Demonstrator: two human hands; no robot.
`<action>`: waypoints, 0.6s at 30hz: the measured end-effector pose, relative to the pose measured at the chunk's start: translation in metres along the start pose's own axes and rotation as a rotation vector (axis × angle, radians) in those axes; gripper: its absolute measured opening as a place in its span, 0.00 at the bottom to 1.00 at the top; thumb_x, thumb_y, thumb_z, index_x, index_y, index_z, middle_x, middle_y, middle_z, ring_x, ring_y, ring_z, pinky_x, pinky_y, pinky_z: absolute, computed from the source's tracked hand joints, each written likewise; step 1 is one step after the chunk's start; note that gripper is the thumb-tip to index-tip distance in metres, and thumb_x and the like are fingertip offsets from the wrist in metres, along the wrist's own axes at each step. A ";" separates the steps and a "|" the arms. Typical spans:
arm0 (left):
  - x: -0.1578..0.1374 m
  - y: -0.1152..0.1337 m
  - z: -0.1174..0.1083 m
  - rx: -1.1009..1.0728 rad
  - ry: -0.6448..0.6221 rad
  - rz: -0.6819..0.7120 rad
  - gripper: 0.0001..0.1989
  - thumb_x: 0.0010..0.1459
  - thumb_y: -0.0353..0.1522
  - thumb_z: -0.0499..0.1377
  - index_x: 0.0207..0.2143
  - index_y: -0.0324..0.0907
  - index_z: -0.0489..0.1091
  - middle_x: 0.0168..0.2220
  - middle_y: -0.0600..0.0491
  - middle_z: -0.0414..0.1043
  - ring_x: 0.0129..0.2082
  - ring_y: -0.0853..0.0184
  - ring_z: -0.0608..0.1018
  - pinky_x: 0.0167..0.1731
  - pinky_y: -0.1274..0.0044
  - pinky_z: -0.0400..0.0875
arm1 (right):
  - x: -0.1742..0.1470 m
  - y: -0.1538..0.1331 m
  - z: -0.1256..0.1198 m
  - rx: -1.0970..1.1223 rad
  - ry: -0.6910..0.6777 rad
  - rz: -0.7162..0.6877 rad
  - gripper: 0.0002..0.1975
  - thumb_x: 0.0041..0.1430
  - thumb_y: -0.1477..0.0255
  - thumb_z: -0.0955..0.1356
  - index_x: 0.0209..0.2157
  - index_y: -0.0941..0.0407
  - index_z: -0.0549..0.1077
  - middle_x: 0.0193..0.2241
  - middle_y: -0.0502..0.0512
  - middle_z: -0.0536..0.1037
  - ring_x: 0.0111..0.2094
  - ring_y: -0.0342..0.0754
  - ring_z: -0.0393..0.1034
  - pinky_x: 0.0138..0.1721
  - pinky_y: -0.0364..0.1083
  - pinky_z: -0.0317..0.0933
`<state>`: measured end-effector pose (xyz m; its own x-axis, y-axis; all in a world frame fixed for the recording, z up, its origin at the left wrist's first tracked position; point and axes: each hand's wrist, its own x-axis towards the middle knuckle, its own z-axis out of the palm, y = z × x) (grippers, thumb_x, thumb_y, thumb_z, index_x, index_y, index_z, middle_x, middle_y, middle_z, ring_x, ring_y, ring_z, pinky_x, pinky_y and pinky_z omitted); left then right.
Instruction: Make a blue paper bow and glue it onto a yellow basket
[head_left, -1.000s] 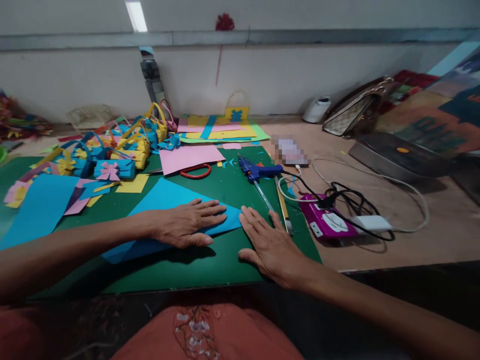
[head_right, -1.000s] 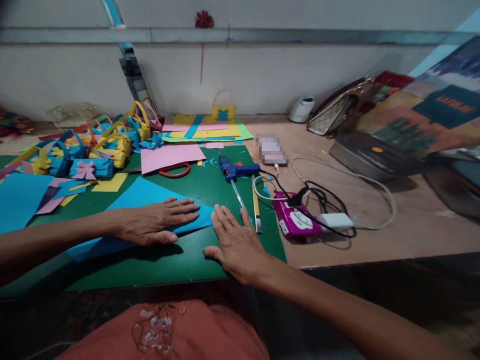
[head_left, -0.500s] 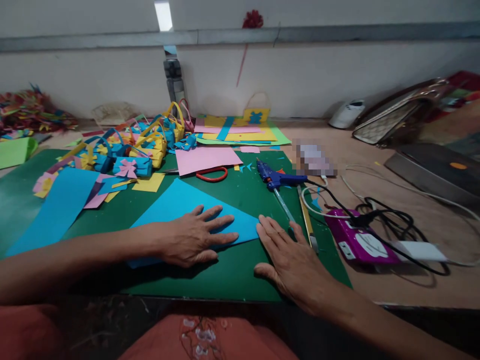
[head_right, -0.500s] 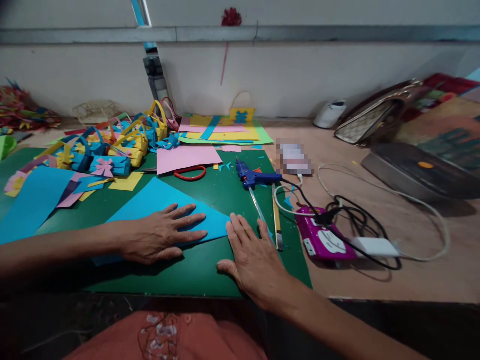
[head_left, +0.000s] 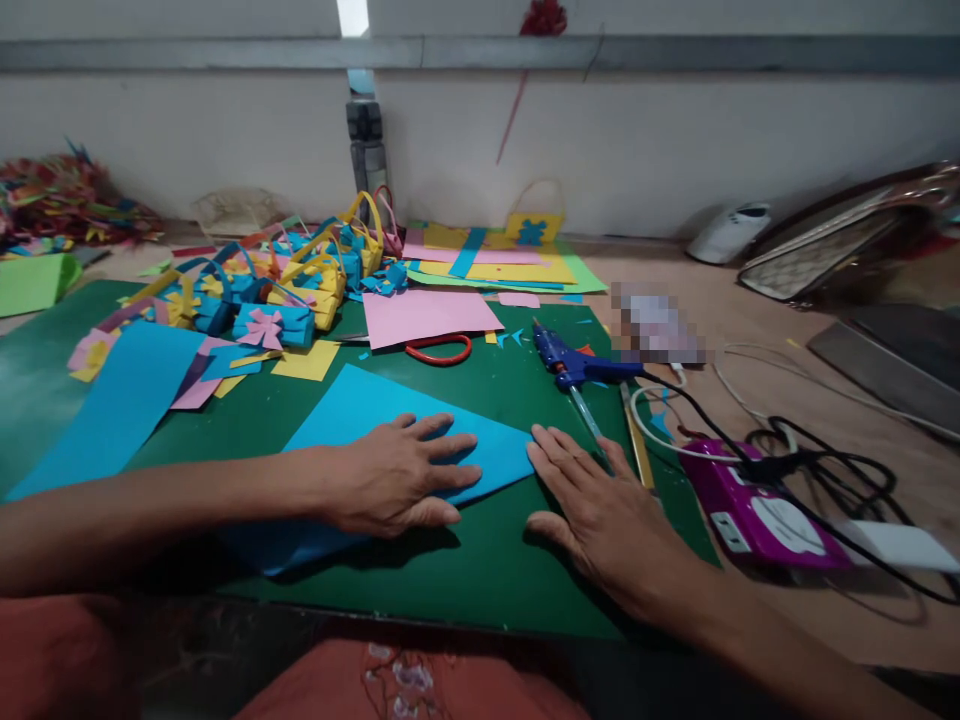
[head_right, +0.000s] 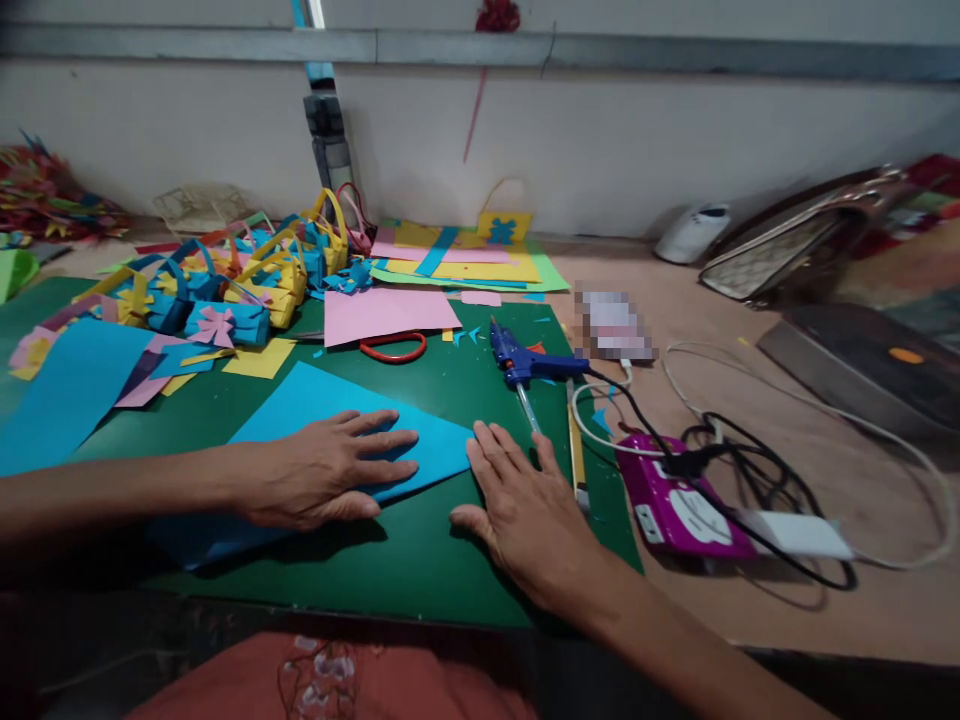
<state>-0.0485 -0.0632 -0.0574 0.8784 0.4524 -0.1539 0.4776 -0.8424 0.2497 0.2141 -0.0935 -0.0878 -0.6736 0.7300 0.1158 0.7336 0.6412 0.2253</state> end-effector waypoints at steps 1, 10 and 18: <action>-0.002 -0.007 0.000 -0.008 0.016 0.036 0.23 0.65 0.43 0.43 0.58 0.43 0.59 0.63 0.44 0.52 0.62 0.46 0.54 0.55 0.53 0.56 | 0.000 -0.001 0.001 -0.023 0.031 -0.005 0.31 0.65 0.57 0.50 0.53 0.66 0.66 0.56 0.70 0.66 0.56 0.63 0.60 0.48 0.65 0.57; -0.042 -0.059 -0.006 -0.070 -0.073 0.135 0.25 0.62 0.24 0.46 0.61 0.46 0.54 0.65 0.52 0.47 0.65 0.61 0.49 0.61 0.60 0.47 | 0.003 -0.002 0.006 -0.054 0.167 -0.042 0.26 0.65 0.62 0.54 0.53 0.68 0.65 0.53 0.72 0.69 0.55 0.62 0.62 0.48 0.59 0.56; -0.047 -0.060 0.000 0.004 -0.019 0.130 0.24 0.60 0.27 0.49 0.59 0.46 0.57 0.64 0.49 0.50 0.65 0.56 0.50 0.60 0.55 0.45 | 0.003 0.000 0.006 0.027 0.126 -0.041 0.26 0.64 0.63 0.57 0.54 0.69 0.62 0.53 0.73 0.68 0.56 0.63 0.59 0.49 0.59 0.55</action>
<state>-0.1186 -0.0335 -0.0652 0.9324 0.3339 -0.1384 0.3597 -0.8948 0.2646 0.2126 -0.0898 -0.0936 -0.7079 0.6686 0.2280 0.7062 0.6774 0.2062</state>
